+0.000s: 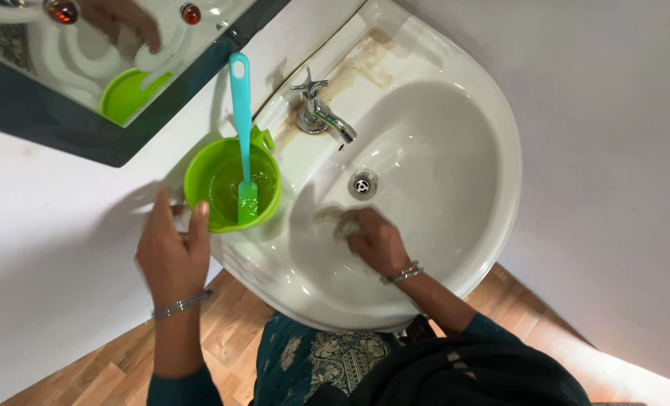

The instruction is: The person cleans a white bathroom sink using a cloth. They wipe the basin, faucet, and surrounding areas, occasionally dipping the cloth into a green bucket of water to rinse it.

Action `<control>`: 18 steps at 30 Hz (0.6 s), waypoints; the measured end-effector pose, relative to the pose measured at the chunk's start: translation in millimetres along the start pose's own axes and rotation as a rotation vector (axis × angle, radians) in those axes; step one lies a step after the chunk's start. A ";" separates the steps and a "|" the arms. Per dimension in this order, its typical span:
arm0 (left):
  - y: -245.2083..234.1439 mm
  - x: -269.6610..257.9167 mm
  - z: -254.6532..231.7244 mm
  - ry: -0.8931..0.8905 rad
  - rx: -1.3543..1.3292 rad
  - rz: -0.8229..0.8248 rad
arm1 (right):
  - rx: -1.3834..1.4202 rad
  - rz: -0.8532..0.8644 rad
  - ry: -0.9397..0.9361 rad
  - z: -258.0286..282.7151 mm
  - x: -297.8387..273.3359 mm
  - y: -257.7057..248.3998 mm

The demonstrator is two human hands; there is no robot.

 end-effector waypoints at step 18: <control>186.5 -50.3 -111.5 0.311 -0.428 0.218 | -0.313 -0.206 -0.057 -85.4 95.4 80.0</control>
Point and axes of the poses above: each hand's wrist, its own x-axis towards the middle knuckle, its own y-axis out of the palm, z = x × y, the point moved 4 cm from there along x, towards the middle knuckle, and after that the axes turned 1 degree about -z, right-handed, at the moved point
